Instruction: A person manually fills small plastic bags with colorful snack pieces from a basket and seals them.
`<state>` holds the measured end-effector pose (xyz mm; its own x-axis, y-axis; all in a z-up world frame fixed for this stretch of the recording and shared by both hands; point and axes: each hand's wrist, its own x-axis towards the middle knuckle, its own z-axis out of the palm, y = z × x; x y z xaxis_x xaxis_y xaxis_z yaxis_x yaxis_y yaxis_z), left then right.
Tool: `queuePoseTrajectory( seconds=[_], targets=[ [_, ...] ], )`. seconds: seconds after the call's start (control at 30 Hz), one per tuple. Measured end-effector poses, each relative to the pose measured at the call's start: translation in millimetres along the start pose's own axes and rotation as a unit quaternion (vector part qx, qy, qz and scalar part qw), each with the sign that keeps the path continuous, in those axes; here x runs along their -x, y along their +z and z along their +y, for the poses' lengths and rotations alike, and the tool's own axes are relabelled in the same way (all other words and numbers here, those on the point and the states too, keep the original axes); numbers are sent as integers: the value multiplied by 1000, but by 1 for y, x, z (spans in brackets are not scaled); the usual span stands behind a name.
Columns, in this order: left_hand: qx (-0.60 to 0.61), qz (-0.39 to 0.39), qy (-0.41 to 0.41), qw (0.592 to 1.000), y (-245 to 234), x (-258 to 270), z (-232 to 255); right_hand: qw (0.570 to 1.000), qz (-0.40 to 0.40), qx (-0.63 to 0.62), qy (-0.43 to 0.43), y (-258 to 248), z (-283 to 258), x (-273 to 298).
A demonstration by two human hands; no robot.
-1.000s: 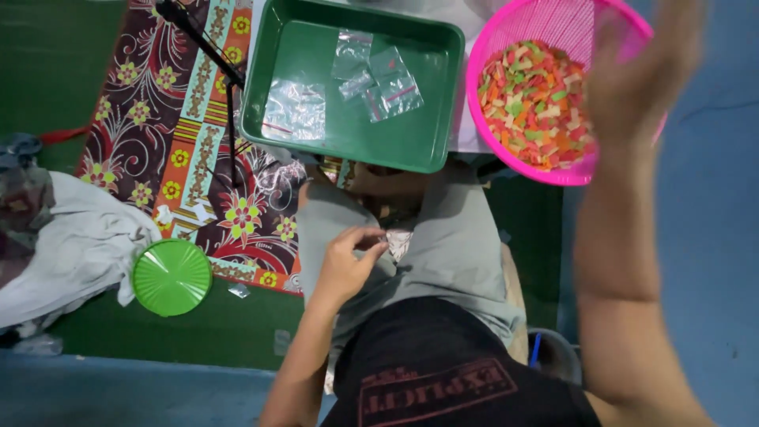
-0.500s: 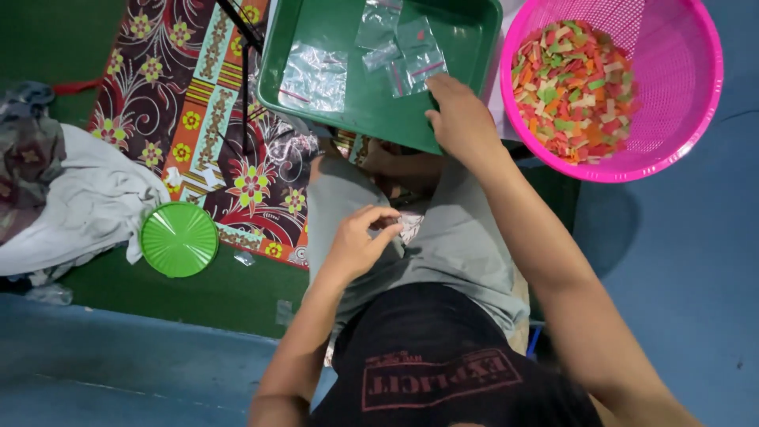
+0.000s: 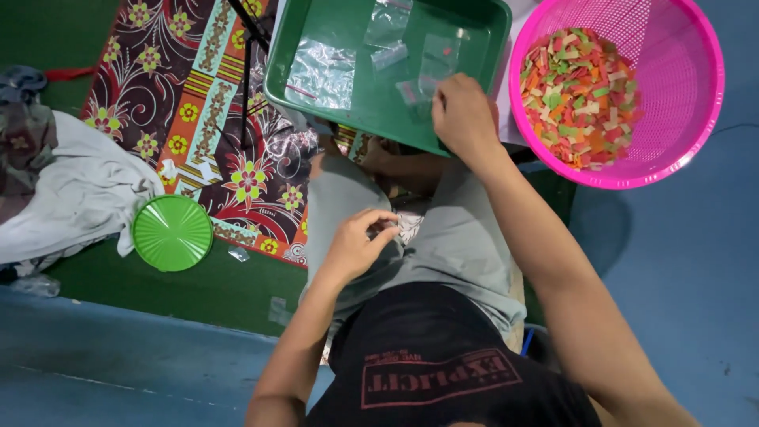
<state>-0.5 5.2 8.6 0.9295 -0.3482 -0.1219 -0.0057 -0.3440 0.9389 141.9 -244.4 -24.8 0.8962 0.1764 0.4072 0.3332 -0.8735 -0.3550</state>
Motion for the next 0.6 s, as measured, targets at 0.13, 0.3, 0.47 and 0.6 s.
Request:
queuePoseTrajectory(
  seconds=[0.13,0.3,0.47,0.6],
  targets=[
    [-23,10,20,999,0,-2,-2,925,-25,-299,232,-16,-2,-2],
    [-7,-31,-25,999,-1,-6,-12,685,-11,-599,414,-66,-48,-1],
    [238,19,-33,970,15,-10,-38,755,-226,-548,281,-86,-71,46],
    [300,-6,-61,952,18,-16,-39,765,-326,-507,224,-47,-41,93]
  ],
)
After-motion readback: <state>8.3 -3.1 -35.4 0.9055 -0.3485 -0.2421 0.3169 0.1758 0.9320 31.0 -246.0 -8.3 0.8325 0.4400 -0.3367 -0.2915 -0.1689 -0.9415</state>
